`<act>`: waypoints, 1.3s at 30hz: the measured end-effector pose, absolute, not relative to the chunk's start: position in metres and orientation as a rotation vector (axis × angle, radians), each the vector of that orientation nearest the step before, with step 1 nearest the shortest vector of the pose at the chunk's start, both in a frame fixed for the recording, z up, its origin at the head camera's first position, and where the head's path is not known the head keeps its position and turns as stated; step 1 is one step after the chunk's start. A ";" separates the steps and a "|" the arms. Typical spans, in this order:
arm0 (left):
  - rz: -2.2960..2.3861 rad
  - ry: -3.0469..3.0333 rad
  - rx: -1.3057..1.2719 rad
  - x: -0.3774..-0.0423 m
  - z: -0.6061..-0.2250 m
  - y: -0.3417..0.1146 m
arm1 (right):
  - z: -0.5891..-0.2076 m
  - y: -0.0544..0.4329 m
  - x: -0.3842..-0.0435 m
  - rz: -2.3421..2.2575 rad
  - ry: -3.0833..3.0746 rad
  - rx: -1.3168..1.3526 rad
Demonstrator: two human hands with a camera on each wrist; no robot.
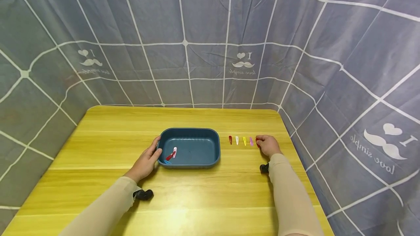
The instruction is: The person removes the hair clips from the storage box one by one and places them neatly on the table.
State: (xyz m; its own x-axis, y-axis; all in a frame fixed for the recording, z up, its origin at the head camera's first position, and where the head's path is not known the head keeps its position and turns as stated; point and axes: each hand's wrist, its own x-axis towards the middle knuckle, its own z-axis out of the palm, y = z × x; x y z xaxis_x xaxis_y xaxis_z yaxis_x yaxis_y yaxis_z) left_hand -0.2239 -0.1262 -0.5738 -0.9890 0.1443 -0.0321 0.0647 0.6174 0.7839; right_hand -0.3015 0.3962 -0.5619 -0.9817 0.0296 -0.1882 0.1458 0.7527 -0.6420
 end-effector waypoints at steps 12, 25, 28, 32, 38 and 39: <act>1.346 2.737 0.166 -0.221 -0.573 -0.125 | -0.567 0.393 -0.303 -0.994 2.822 0.163; 1.357 2.724 0.160 -0.221 -0.572 -0.126 | -0.572 0.400 -0.302 -1.115 2.784 0.176; 1.352 2.719 0.158 -0.221 -0.572 -0.126 | -0.565 0.400 -0.298 -1.198 2.733 0.215; 1.352 2.719 0.176 -0.222 -0.572 -0.126 | -0.549 0.388 -0.302 -1.199 2.799 0.263; 1.354 2.723 0.187 -0.222 -0.573 -0.127 | -0.508 0.323 -0.312 -1.117 2.939 -0.054; 1.353 2.725 0.185 -0.222 -0.573 -0.127 | -0.500 0.309 -0.312 -1.103 2.927 -0.138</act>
State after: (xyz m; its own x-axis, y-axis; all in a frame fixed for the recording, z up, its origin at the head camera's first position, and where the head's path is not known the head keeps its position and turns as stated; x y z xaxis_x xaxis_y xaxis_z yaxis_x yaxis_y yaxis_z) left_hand -0.2222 -0.1267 -0.5729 -0.9883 0.1497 -0.0298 0.0668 0.5996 0.7975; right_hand -0.3117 0.3085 -0.5004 -0.9961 -0.0859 0.0212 -0.0785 0.7479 -0.6591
